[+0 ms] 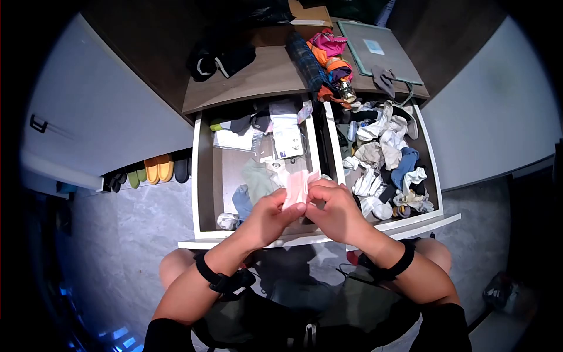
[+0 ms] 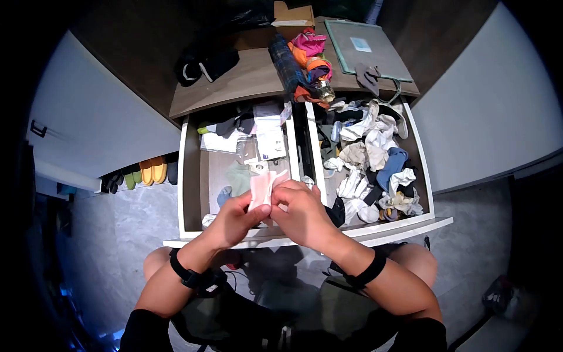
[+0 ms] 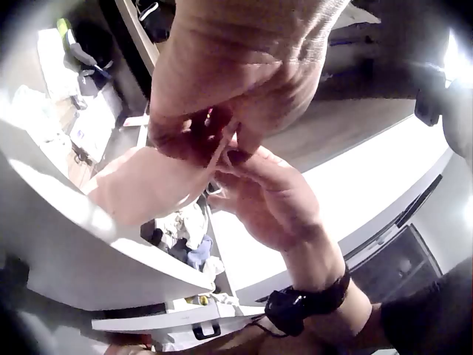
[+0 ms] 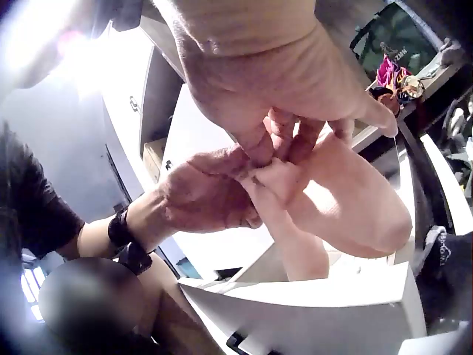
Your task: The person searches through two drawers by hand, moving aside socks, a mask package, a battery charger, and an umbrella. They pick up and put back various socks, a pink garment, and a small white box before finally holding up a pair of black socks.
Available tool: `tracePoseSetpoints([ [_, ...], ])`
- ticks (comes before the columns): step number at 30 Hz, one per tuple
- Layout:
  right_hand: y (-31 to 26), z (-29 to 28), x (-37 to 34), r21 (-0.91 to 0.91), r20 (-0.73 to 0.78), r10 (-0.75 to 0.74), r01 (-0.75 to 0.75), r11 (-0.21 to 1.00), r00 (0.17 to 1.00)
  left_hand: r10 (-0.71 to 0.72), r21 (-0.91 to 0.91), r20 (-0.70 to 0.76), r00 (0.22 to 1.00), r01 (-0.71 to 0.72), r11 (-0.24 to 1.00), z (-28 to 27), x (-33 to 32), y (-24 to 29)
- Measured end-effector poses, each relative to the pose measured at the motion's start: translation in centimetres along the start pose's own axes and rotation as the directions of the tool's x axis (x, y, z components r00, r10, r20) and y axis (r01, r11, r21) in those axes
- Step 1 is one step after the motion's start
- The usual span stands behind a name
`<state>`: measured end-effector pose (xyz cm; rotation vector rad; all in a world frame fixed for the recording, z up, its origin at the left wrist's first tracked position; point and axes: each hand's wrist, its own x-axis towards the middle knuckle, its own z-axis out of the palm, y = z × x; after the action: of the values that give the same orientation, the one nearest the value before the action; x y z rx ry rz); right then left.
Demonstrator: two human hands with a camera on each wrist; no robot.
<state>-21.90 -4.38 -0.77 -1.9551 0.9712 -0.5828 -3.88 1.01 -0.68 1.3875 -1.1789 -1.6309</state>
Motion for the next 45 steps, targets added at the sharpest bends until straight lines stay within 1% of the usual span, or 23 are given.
tracePoseSetpoints([
  [1,0.0,0.1,0.0,-0.011,-0.029,-0.064,0.063,0.998,0.998,-0.046,-0.022,0.003,0.999,0.046,0.999,-0.1,0.0,0.1],
  [2,-0.1,0.0,-0.1,0.048,-0.003,-0.015,0.015,0.999,1.0,-0.026,-0.13,-0.017,0.999,0.024,0.991,-0.1,0.1,-0.5],
  [5,-1.6,-0.9,0.2,0.202,0.084,0.154,-0.168,0.965,0.985,-0.061,-0.18,-0.042,0.997,0.052,0.982,-0.5,0.1,-0.1],
  [6,-1.3,-0.7,0.2,0.22,0.064,0.141,-0.152,0.964,0.988,-0.071,-0.235,-0.032,0.997,0.062,0.97,-0.5,-0.1,0.5],
  [9,-1.3,-0.7,0.2,0.274,0.053,0.189,-0.196,0.941,0.981,-0.055,-0.255,-0.085,0.995,0.032,0.966,-0.5,0.3,0.4],
  [10,-1.9,-1.1,0.3,0.277,0.133,0.286,-0.312,0.909,0.949,-0.058,-0.252,-0.079,0.995,0.036,0.967,-0.5,0.4,0.3],
  [13,-0.8,-0.2,0.1,0.197,-0.016,0.078,-0.073,0.978,0.997,-0.069,-0.235,-0.078,0.995,0.049,0.971,-0.7,0.4,0.3],
  [16,-0.3,-0.3,0.2,0.152,-0.027,0.036,-0.031,0.988,0.999,0.035,-0.237,-0.038,0.999,-0.043,0.971,-0.1,-0.1,0.9],
  [19,0.2,0.4,0.2,0.15,-0.072,-0.025,0.036,0.988,0.997,0.015,-0.214,-0.088,0.996,-0.034,0.976,-0.1,0.1,0.6],
  [20,0.2,0.3,0.1,0.233,-0.013,0.059,-0.054,0.971,0.998,-0.013,-0.232,-0.075,0.997,-0.004,0.973,-0.4,0.3,0.3],
  [22,-0.6,-0.5,0.2,0.376,0.128,0.205,-0.239,0.895,0.97,-0.07,-0.267,-0.052,0.996,0.054,0.962,-1.1,0.5,-0.3],
  [25,-0.5,-0.5,0.2,0.523,0.245,0.32,-0.403,0.751,0.915,-0.085,-0.419,-0.014,0.996,0.071,0.905,-1.3,0.5,-0.1],
  [27,-0.4,-0.6,0.3,0.522,0.256,0.362,-0.443,0.729,0.896,-0.065,-0.438,0.006,0.998,0.061,0.897,-1.4,0.4,-0.1],
  [29,-0.3,-0.5,0.4,0.516,0.222,0.334,-0.401,0.757,0.916,-0.053,-0.456,0.013,0.999,0.053,0.889,-1.6,0.4,-0.1],
  [31,-0.2,-0.6,0.3,0.491,0.146,0.238,-0.28,0.825,0.96,-0.048,-0.48,0.01,0.999,0.047,0.876,-1.5,0.4,-0.3],
  [34,-0.7,-0.9,0.2,0.504,0.187,0.258,-0.318,0.803,0.948,-0.038,-0.462,0.023,0.999,0.045,0.886,-1.5,0.4,-0.3],
  [37,-0.8,-0.7,0.3,0.532,0.239,0.281,-0.368,0.763,0.929,-0.047,-0.527,0.026,0.999,0.054,0.848,-1.2,0.3,-0.1],
  [38,-0.7,-0.6,0.3,0.543,0.257,0.291,-0.387,0.746,0.922,-0.046,-0.515,0.025,0.999,0.052,0.855,-1.2,0.3,-0.1],
  [41,-0.3,-0.5,0.3,0.611,0.296,0.266,-0.396,0.686,0.917,-0.036,-0.491,0.028,0.999,0.045,0.87,-1.2,0.4,-0.4],
  [43,0.2,-0.3,0.4,0.646,0.27,0.249,-0.366,0.67,0.93,-0.019,-0.485,0.034,0.999,0.033,0.874,-1.5,0.6,-0.8],
  [44,0.4,-0.2,0.4,0.663,0.256,0.24,-0.351,0.662,0.936,-0.029,-0.451,-0.011,1.0,0.021,0.892,-1.7,0.6,-0.9],
  [45,0.5,-0.3,0.5,0.716,0.247,0.246,-0.348,0.606,0.937,-0.037,-0.417,-0.057,0.998,0.01,0.909,-1.8,0.8,-0.9],
])
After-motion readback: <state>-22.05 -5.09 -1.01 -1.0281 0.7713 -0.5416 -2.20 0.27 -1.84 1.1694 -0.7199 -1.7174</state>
